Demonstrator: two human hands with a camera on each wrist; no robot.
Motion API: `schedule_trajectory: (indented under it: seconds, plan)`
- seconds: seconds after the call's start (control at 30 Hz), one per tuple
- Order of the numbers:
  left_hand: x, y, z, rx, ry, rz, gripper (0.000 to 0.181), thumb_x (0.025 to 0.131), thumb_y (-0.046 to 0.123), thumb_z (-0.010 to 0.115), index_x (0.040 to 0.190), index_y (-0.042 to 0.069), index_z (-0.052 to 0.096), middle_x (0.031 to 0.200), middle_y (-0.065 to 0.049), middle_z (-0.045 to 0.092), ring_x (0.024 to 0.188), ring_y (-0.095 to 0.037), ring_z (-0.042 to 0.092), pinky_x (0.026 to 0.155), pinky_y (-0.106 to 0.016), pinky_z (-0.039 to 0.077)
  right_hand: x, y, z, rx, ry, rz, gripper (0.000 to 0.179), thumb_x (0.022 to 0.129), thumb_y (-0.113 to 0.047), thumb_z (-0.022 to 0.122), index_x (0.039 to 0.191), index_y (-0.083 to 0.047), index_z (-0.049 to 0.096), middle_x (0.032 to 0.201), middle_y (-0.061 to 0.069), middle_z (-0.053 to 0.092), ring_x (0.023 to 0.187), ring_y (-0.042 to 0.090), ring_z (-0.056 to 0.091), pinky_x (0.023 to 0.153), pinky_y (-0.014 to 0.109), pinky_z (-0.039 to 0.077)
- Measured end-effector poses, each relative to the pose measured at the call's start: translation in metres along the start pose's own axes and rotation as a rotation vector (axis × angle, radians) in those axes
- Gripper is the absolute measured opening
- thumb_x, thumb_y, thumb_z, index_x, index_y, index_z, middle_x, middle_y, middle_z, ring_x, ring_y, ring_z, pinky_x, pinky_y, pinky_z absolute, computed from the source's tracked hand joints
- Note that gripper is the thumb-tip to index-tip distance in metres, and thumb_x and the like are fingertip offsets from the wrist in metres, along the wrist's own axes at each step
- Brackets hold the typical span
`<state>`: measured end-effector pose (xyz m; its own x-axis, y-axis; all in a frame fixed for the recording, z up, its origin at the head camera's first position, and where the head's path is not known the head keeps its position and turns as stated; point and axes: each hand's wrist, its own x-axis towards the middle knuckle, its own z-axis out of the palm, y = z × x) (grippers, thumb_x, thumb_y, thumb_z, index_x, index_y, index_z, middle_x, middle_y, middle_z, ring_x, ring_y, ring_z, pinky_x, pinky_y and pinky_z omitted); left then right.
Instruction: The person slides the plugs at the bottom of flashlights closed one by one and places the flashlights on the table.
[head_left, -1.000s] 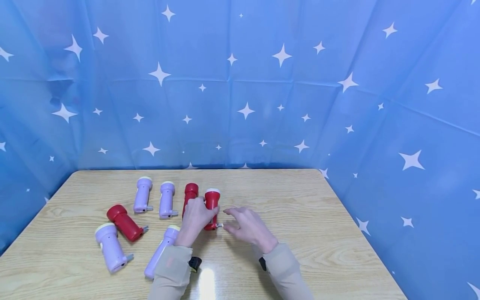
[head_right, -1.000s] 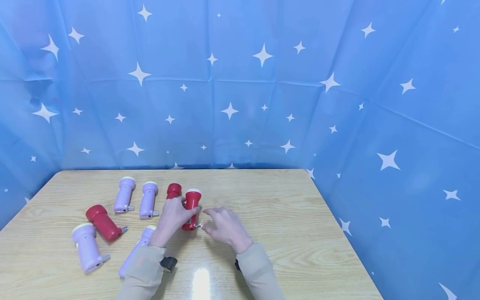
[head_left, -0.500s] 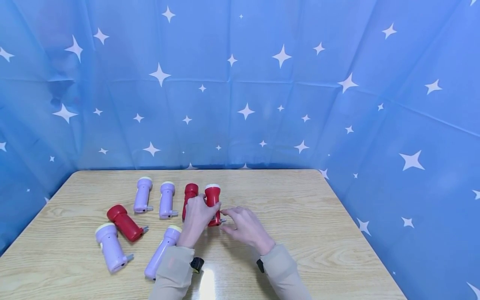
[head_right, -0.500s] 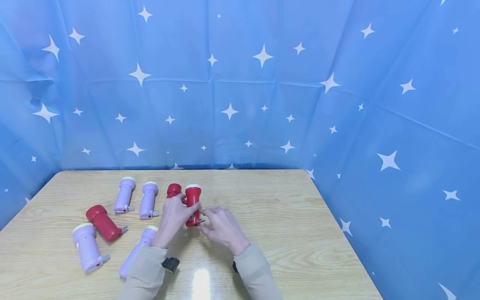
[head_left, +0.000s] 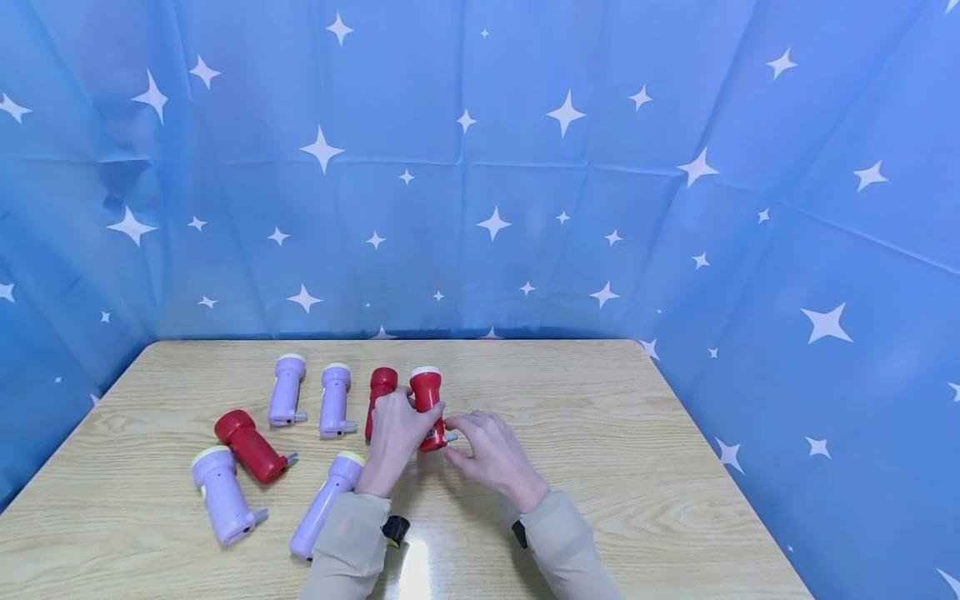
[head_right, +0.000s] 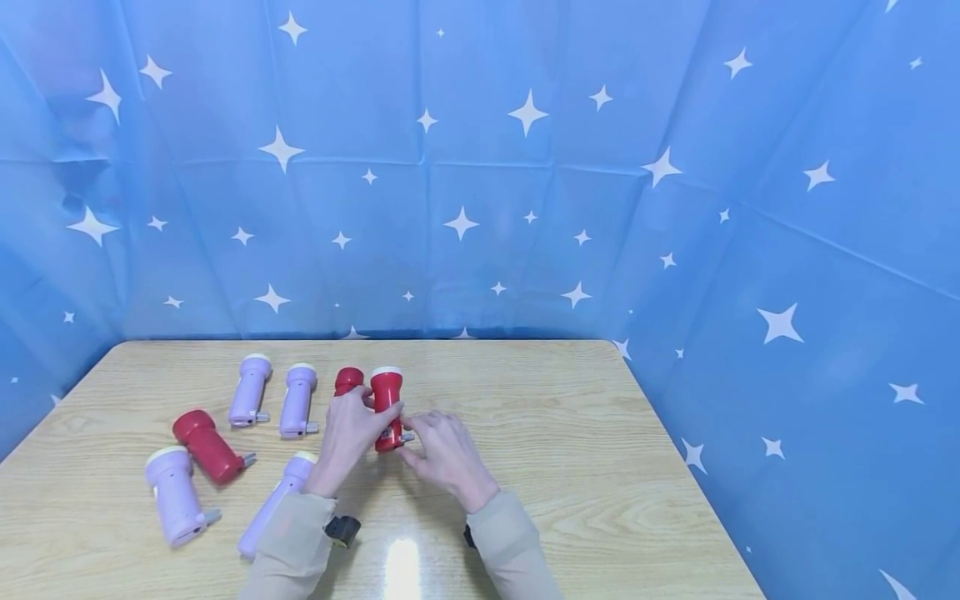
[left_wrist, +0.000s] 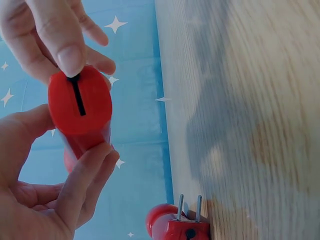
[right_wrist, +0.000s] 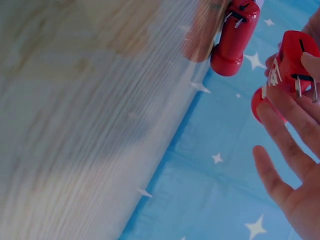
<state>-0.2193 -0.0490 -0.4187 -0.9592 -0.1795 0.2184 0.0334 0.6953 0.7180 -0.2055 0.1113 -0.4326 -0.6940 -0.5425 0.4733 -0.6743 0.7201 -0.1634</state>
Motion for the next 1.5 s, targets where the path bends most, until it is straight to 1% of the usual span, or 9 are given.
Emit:
schedule_trajectory:
  seconds: [0.17, 0.33, 0.47, 0.6, 0.8, 1.1, 1.23, 1.33, 1.5]
  plan:
    - [-0.0001, 0.0009, 0.0003, -0.007, 0.015, 0.009, 0.048, 0.074, 0.030, 0.078, 0.100, -0.006, 0.062, 0.071, -0.015, 0.066, 0.053, -0.018, 0.057, 0.052, -0.027, 0.052, -0.0004, 0.0002, 0.0004, 0.011, 0.045, -0.023, 0.030, 0.075, -0.024, 0.079, 0.102, -0.011, 0.071, 0.093, -0.001, 0.075, 0.081, 0.011, 0.064, 0.074, 0.028, 0.051]
    - [-0.0003, -0.0002, 0.0014, -0.019, 0.007, 0.002, 0.056, 0.074, 0.031, 0.078, 0.110, -0.009, 0.059, 0.076, -0.016, 0.068, 0.057, -0.019, 0.060, 0.055, -0.029, 0.054, -0.0010, 0.0008, 0.0021, 0.013, 0.079, -0.048, 0.029, 0.074, -0.023, 0.080, 0.100, -0.012, 0.073, 0.086, -0.001, 0.074, 0.077, 0.010, 0.063, 0.072, 0.027, 0.051]
    - [-0.0002, -0.0014, 0.0035, -0.032, -0.002, -0.005, 0.059, 0.075, 0.031, 0.077, 0.113, -0.010, 0.058, 0.073, -0.015, 0.067, 0.055, -0.018, 0.058, 0.054, -0.027, 0.053, -0.0017, 0.0012, 0.0038, 0.012, 0.100, -0.059, 0.027, 0.074, -0.021, 0.080, 0.098, -0.012, 0.073, 0.083, 0.000, 0.074, 0.075, 0.010, 0.062, 0.070, 0.026, 0.050]
    - [0.0000, -0.0016, 0.0047, -0.035, 0.003, -0.002, 0.058, 0.074, 0.032, 0.077, 0.111, -0.009, 0.058, 0.069, -0.013, 0.065, 0.053, -0.017, 0.056, 0.052, -0.025, 0.050, -0.0023, 0.0009, 0.0041, 0.011, 0.122, -0.068, 0.028, 0.073, -0.019, 0.082, 0.098, -0.012, 0.074, 0.083, 0.000, 0.075, 0.075, 0.010, 0.063, 0.070, 0.026, 0.051]
    - [-0.0010, -0.0009, 0.0039, -0.035, 0.005, 0.001, 0.057, 0.074, 0.032, 0.076, 0.108, -0.010, 0.059, 0.068, -0.013, 0.065, 0.053, -0.017, 0.055, 0.051, -0.025, 0.048, -0.0021, 0.0007, 0.0050, 0.006, 0.152, -0.094, 0.026, 0.072, -0.020, 0.082, 0.095, -0.011, 0.074, 0.081, 0.000, 0.074, 0.074, 0.010, 0.062, 0.069, 0.026, 0.051]
    - [-0.0024, 0.0009, 0.0020, -0.044, 0.009, 0.006, 0.057, 0.075, 0.031, 0.075, 0.111, -0.011, 0.059, 0.069, -0.013, 0.065, 0.053, -0.016, 0.056, 0.052, -0.026, 0.050, -0.0017, 0.0000, 0.0047, -0.008, 0.177, -0.103, 0.027, 0.071, -0.020, 0.082, 0.095, -0.011, 0.075, 0.082, -0.001, 0.074, 0.075, 0.010, 0.063, 0.070, 0.027, 0.051]
    - [-0.0026, 0.0033, 0.0003, -0.041, 0.017, 0.016, 0.054, 0.075, 0.030, 0.075, 0.108, -0.010, 0.060, 0.068, -0.013, 0.064, 0.052, -0.016, 0.055, 0.051, -0.025, 0.049, -0.0011, 0.0001, 0.0047, -0.007, 0.197, -0.108, 0.028, 0.069, -0.019, 0.083, 0.095, -0.010, 0.075, 0.081, -0.001, 0.074, 0.075, 0.011, 0.063, 0.070, 0.028, 0.051]
    - [-0.0030, 0.0044, -0.0005, -0.032, 0.031, 0.025, 0.050, 0.075, 0.030, 0.075, 0.102, -0.009, 0.060, 0.065, -0.012, 0.062, 0.051, -0.016, 0.053, 0.049, -0.024, 0.046, -0.0007, 0.0001, 0.0052, -0.012, 0.215, -0.117, 0.029, 0.067, -0.018, 0.085, 0.094, -0.009, 0.075, 0.081, 0.000, 0.074, 0.074, 0.011, 0.063, 0.070, 0.028, 0.051]
    - [-0.0038, 0.0055, -0.0008, -0.024, 0.052, 0.036, 0.050, 0.074, 0.030, 0.075, 0.100, -0.010, 0.061, 0.064, -0.012, 0.061, 0.052, -0.017, 0.053, 0.049, -0.024, 0.044, -0.0004, -0.0003, 0.0055, -0.018, 0.231, -0.122, 0.031, 0.066, -0.018, 0.085, 0.093, -0.009, 0.075, 0.080, 0.000, 0.074, 0.073, 0.011, 0.063, 0.070, 0.028, 0.051]
